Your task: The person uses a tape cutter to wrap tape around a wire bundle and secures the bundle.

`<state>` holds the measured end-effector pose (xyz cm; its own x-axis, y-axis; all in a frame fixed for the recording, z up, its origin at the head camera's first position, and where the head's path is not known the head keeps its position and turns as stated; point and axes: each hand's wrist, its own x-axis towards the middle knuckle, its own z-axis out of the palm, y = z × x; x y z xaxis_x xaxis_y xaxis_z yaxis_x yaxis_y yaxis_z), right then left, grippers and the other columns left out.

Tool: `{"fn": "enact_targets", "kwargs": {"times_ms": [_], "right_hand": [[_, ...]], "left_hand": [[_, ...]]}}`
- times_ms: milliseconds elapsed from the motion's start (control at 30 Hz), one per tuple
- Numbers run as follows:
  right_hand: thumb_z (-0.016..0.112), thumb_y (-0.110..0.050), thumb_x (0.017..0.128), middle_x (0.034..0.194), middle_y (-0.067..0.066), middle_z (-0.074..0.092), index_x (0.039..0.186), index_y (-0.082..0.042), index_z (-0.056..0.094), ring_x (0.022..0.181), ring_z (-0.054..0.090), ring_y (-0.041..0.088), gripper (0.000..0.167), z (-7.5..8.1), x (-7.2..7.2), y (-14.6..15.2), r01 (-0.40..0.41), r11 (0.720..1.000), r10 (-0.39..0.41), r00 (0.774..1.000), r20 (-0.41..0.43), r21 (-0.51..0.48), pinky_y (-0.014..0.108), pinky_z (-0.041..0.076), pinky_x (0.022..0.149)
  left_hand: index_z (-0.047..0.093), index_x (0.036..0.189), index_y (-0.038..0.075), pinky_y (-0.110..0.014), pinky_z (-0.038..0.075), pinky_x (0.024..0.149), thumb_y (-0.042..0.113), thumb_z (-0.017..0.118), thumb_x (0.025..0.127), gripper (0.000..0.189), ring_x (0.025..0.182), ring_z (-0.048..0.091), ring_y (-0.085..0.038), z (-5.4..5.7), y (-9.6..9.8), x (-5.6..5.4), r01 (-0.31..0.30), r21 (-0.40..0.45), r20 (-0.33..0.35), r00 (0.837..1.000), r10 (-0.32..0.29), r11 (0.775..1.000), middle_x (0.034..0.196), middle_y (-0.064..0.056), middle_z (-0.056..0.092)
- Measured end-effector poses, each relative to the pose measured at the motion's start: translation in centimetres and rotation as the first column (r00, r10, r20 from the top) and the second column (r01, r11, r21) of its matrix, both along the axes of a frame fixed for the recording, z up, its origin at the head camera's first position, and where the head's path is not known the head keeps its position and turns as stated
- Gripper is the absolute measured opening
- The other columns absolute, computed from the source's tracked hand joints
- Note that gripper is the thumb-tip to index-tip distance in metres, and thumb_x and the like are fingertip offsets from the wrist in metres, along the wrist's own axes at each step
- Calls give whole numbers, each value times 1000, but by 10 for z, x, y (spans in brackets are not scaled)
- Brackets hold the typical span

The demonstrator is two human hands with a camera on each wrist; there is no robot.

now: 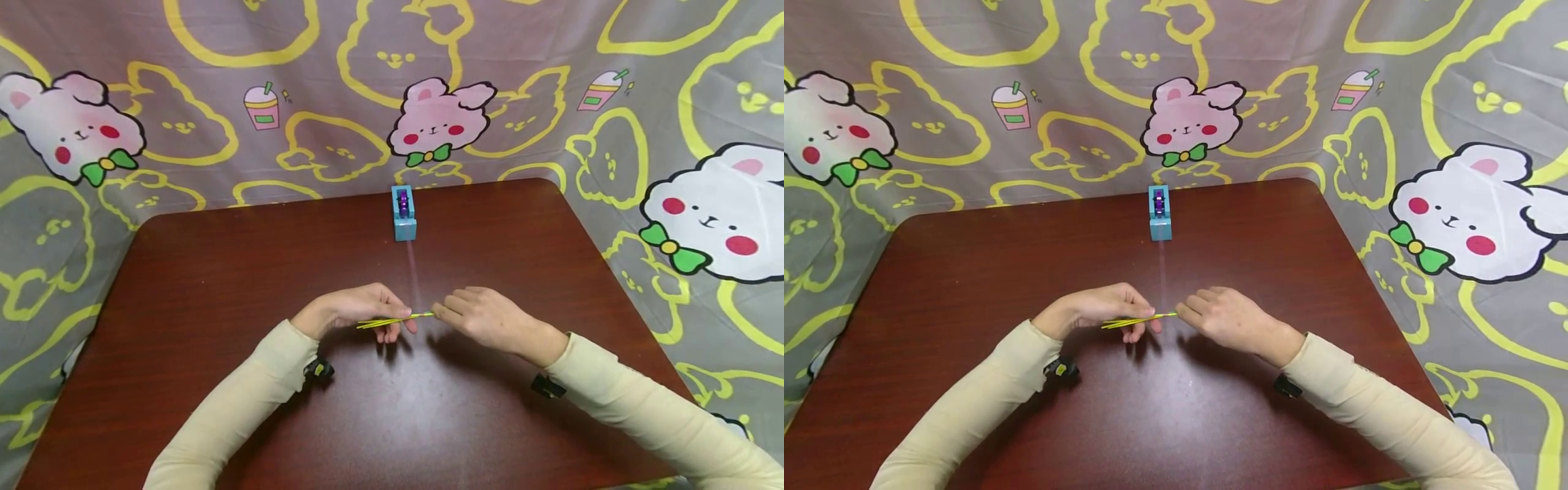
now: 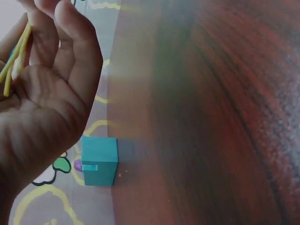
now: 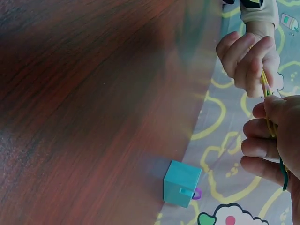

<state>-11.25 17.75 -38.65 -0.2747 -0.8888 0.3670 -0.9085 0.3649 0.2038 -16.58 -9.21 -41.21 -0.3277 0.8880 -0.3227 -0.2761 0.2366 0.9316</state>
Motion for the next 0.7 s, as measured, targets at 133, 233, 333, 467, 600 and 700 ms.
{"fn": "enact_targets", "kwargs": {"times_ms": [133, 233, 333, 467, 600, 700], "right_hand": [[67, 1, 88, 80, 2, 59, 105, 0, 68, 66, 52, 16, 17, 3, -3, 0, -1, 1000, 1, 1000, -1, -5, 28, 44, 56], [71, 4, 84, 80, 1, 60, 102, -2, 69, 68, 54, 16, 20, 6, -5, -1, 5, 1000, -4, 999, 41, -22, 28, 46, 57], [75, 2, 84, 80, -2, 59, 100, -6, 72, 67, 54, 11, 18, 13, -7, -2, 39, 998, -27, 981, 192, -57, 27, 49, 58], [76, -10, 91, 84, -10, 65, 100, -13, 77, 70, 57, 3, 9, 24, -13, -5, 108, 991, -46, 837, 546, -82, 24, 51, 62], [68, -18, 99, 81, -4, 71, 100, -15, 77, 70, 64, 15, 10, 31, -34, -6, 127, 991, -15, 446, 895, -47, 26, 51, 62], [58, -21, 105, 80, 12, 72, 105, -6, 76, 71, 66, 27, 23, 23, -53, -4, 144, 989, 11, 23, 1000, -14, 30, 52, 63]], "left_hand": [[67, 113, -16, -27, 50, 58, 14, 58, 104, 33, 62, 57, -15, 6, 2, 2, -46, -30, -104, 994, 42, 999, 65, -4, 63], [70, 107, -15, -25, 49, 57, 12, 62, 101, 29, 58, 56, -12, 11, 4, 5, -108, -51, -198, 976, 96, 993, 63, -3, 63], [72, 102, -13, -24, 48, 55, 10, 65, 99, 25, 56, 55, -10, 15, 5, 10, -174, -54, -295, 943, 151, 983, 60, -1, 63], [77, 95, -6, -22, 43, 54, 9, 68, 97, 18, 55, 52, -8, 22, 5, 18, -238, -45, -469, 862, 190, 970, 58, 0, 63], [81, 91, 5, -20, 38, 52, 13, 71, 95, 13, 54, 51, -3, 26, 3, 23, -267, -26, -708, 685, 171, 963, 59, 1, 64], [81, 91, 10, -21, 42, 55, 16, 73, 94, 10, 58, 52, 0, 25, 2, 27, -259, 6, -871, 473, 132, 966, 66, 3, 68]]}}
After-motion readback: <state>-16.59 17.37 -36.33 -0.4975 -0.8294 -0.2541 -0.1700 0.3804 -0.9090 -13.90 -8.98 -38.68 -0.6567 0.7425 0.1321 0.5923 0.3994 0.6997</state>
